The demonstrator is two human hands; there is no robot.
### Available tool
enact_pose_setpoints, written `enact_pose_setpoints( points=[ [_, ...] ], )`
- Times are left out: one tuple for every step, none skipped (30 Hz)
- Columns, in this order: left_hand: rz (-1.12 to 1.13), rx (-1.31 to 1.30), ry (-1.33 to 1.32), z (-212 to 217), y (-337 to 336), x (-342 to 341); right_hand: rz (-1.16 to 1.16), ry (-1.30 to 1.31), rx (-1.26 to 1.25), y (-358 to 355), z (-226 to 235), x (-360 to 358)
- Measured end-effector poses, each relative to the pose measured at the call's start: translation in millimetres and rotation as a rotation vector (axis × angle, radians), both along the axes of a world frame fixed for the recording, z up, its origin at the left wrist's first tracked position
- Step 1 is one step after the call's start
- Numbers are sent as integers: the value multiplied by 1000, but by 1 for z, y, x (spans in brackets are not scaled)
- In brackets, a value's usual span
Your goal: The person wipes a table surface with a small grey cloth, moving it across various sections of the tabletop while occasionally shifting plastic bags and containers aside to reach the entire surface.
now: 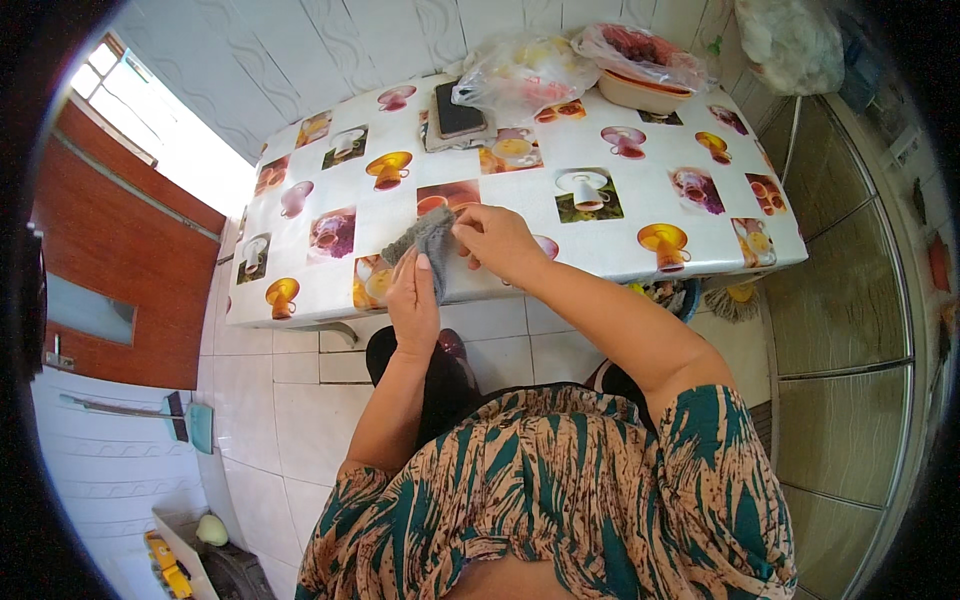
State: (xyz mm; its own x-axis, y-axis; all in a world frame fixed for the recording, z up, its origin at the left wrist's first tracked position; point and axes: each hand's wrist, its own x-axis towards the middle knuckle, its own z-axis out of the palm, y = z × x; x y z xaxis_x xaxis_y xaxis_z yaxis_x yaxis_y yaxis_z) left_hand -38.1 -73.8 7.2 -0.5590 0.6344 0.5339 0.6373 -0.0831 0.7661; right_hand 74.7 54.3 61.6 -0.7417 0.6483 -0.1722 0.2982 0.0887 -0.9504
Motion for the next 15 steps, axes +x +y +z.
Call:
enact_pose_setpoints(
  points=[
    [-23, 12, 44, 2, 0, 1, -27, -10, -39, 0, -3, 2],
    [-33, 13, 84, 0, 2, 1, -54, -20, -78, 0, -6, 4],
    [-41, 11, 124, -2, 3, 0, -62, -17, -123, -2, -7, 5],
    [-50, 10, 164, -3, 3, 0, -70, -14, -167, -3, -8, 6],
    [-32, 7, 200, -4, 3, 1, -78, -12, -211, -5, -9, 6],
    [-17, 5, 235, -1, 3, 4, -75, 3, -233, -4, -11, 6],
    [-2, 3, 271, 0, 4, 6, -73, 18, -254, -3, -14, 6],
    [-12, 2, 246, 0, 5, 8, -70, 32, -275, -2, -16, 6],
    [-18, 0, 222, -1, 5, 7, -65, 15, -279, -3, -14, 6],
    [-23, -2, 198, -2, 5, 7, -60, -3, -282, -4, -10, 7],
    [-29, -4, 185, -4, 5, 5, -55, -21, -286, -5, -9, 7],
    [-36, -4, 175, -6, 5, 3, -66, -6, -281, -6, -9, 8],
    [-43, -5, 164, -7, 5, 2, -78, 8, -276, -7, -10, 8],
    [-41, 1, 162, -8, 5, 1, -90, 23, -270, -7, -12, 9],
    [-41, 6, 160, -9, 6, 1, -89, 28, -234, -6, -16, 10]
  ],
)
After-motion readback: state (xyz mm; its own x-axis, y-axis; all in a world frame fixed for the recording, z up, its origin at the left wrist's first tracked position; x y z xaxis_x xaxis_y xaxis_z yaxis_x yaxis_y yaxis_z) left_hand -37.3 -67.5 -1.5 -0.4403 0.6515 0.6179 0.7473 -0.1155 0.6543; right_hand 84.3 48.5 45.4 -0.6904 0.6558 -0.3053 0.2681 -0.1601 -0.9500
